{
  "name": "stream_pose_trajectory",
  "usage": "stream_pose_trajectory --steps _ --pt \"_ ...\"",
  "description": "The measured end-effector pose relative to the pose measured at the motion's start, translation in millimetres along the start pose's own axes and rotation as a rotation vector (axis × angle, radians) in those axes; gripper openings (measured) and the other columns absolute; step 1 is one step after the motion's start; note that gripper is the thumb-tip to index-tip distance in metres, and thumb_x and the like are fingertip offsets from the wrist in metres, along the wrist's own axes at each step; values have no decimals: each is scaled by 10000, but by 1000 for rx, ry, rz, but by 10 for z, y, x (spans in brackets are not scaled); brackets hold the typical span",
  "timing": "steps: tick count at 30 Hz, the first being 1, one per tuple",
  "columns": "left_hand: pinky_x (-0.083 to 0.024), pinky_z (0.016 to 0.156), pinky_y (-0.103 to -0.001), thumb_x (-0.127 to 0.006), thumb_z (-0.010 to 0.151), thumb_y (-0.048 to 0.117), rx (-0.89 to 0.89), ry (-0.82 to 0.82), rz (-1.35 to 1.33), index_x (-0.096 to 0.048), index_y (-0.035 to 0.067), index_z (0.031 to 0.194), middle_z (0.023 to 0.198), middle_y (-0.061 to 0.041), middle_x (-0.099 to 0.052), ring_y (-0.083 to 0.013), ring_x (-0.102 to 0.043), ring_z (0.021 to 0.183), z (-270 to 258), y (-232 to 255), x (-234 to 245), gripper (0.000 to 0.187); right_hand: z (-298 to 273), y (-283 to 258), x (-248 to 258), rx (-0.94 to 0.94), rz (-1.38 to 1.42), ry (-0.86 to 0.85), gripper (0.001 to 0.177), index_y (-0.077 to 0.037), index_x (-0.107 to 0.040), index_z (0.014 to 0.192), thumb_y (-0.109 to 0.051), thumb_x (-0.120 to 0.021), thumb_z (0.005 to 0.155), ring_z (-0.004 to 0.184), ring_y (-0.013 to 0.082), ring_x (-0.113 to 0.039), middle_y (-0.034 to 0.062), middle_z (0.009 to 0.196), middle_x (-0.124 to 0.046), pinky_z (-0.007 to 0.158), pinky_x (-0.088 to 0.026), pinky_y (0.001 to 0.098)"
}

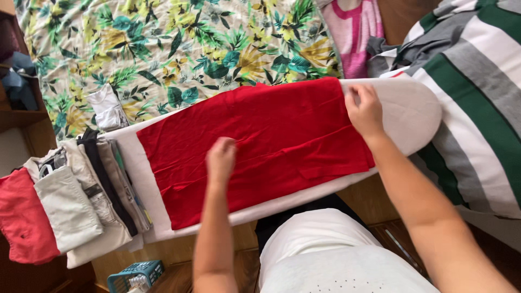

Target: The person picks up several garments from a pile and folds them one by one on an ironing board, placing each folded item onto a growing stack.

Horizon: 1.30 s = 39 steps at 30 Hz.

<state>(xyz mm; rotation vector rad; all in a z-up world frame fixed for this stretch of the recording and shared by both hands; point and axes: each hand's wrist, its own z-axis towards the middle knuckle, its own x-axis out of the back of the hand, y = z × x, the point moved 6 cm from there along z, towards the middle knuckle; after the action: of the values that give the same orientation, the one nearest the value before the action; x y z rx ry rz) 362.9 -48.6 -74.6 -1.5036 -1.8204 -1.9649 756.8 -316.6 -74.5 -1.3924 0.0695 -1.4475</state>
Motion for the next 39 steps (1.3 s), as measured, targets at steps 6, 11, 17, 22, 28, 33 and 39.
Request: stream_pose_trajectory --steps 6,11,17,22,28,33,39 --pt "-565 807 -470 -631 884 93 -66 290 491 -697 197 1083 966 -67 -654 -331 -670 924 752 -820 1318 233 824 272 -968 -160 -350 -405 441 -131 -747 1093 -541 -610 1004 1061 366 -675 129 1060 -719 907 -522 490" --pt "-569 860 -538 -683 841 116 3 280 730 -646 129 1273 1194 -140 -649 -417 -659 1041 1285 -1506 1687 433 1109 159 -1536 -582 -425 -1035 1021 109 -674 1337 -753 -624 792 1365 430 -534 313 1418 -614 1117 -403 525" --pt "-539 848 -506 -605 838 234 -58 168 813 -701 192 1020 1025 -37 -624 -353 -661 951 1591 -1745 1757 210 1104 -157 -1614 -733 -367 -986 1038 154 -618 1377 -534 -878 645 1395 412 -496 313 1463 -564 1147 -383 504" --pt "-449 803 -555 -584 878 142 -183 61 942 -615 105 930 883 -121 -677 -413 -619 962 1522 -1411 1816 71 1320 1172 -2037 -651 119 -436 237 -120 -754 950 -268 -809 774 774 67 -607 -55 900 -720 597 -454 284" --pt "-462 747 -543 -595 863 158 -194 71 817 -584 99 852 887 -106 -637 -402 -610 866 1530 -1487 1960 62 1439 593 -1322 -840 675 -42 173 -187 -703 831 -62 -812 878 698 13 -593 -76 749 -662 660 -499 172" --pt "-392 777 -523 -586 846 43 -283 45 579 -505 50 837 840 -169 -595 -409 -525 838 1009 -805 2328 82 1279 -273 -621 -828 1058 -177 115 -137 -678 916 -23 -686 906 813 108 -681 3 856 -687 792 -564 200" --pt "-428 906 -489 -617 855 -14 -385 76 642 -531 46 846 814 -149 -580 -384 -540 840 74 -346 2499 105 455 -206 57 -704 1129 -362 270 -97 -665 1084 -36 -600 830 986 193 -690 46 1032 -703 937 -558 315"
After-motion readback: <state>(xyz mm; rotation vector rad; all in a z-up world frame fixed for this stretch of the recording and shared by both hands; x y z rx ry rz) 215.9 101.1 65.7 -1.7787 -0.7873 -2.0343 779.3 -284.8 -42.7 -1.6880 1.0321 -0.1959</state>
